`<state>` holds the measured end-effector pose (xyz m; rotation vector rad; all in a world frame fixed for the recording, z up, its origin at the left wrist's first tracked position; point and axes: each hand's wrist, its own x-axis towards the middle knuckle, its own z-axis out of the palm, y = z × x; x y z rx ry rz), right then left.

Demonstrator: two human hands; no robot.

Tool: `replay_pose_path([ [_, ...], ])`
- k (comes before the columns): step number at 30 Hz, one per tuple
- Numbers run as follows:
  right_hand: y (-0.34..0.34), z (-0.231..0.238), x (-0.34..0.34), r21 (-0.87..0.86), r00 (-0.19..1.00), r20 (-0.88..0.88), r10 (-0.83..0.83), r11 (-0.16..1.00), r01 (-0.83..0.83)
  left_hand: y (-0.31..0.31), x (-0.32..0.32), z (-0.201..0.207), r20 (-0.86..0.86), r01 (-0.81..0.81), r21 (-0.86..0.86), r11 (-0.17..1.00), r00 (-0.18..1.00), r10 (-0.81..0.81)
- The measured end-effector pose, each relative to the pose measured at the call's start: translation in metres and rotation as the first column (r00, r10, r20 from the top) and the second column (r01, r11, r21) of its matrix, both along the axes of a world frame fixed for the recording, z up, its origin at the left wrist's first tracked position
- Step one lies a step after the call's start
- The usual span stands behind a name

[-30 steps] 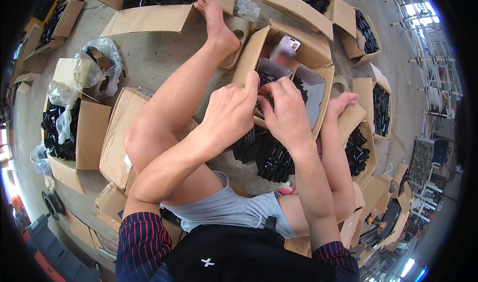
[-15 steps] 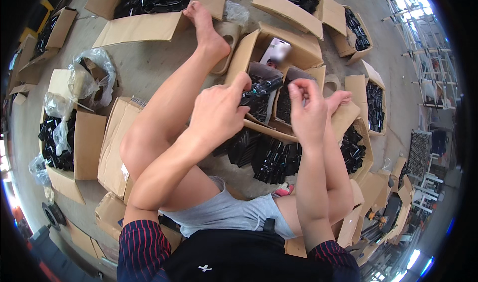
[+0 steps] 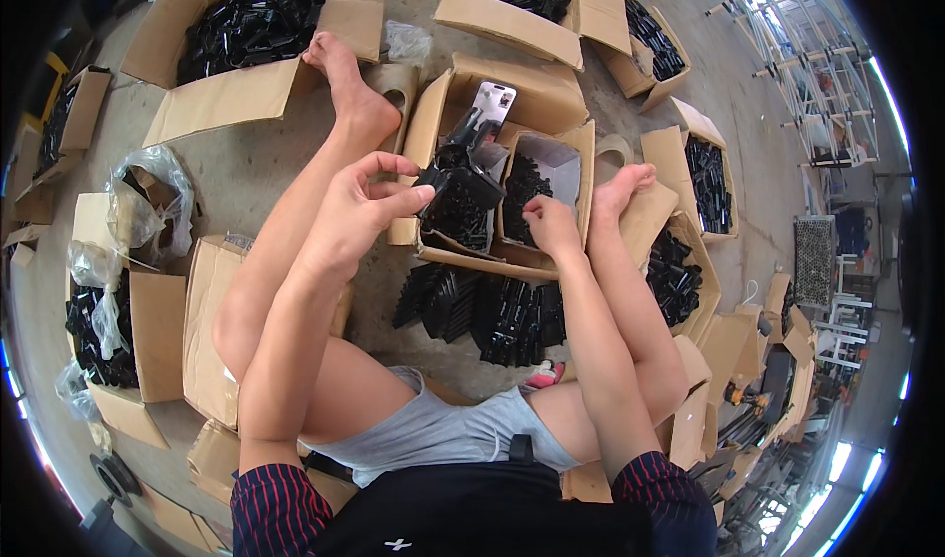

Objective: The person assembles black plastic components by hand while sitting on the floor surrounded by boxes of parts. The person picks up two different plastic pieces, aligns them, and presses them together before setting the assembled unit aside.

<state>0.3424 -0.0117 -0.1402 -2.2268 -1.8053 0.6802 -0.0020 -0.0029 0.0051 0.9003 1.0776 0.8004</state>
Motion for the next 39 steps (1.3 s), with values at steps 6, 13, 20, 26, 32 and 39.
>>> replay_pose_path([
  [6,0.011,-0.015,-0.013,-0.123,0.994,0.028,0.105,0.987,-0.101,0.001,0.005,-0.012,0.345,-0.034,-0.218,0.975,0.932,0.110],
  [13,0.015,-0.028,-0.010,-0.119,0.986,0.060,0.154,0.982,-0.146,-0.002,0.021,-0.021,0.570,-0.066,-0.286,0.956,0.790,0.225],
  [20,0.007,-0.009,-0.016,0.109,0.996,-0.083,-0.023,0.994,0.032,-0.012,0.029,-0.026,0.684,-0.073,-0.242,0.968,0.695,0.224],
  [26,-0.013,0.122,-0.119,0.283,0.568,-0.819,0.081,0.918,0.277,-0.019,0.041,-0.025,0.633,-0.165,-0.228,0.960,0.724,0.275],
  [32,-0.017,0.135,-0.164,0.394,0.637,-0.768,0.075,0.838,0.377,-0.028,0.046,-0.032,0.591,-0.234,-0.171,0.957,0.753,0.290],
  [39,-0.021,0.131,-0.170,0.340,0.591,-0.806,0.018,0.831,0.439,-0.031,0.052,-0.030,0.538,-0.295,-0.120,0.948,0.783,0.312],
])
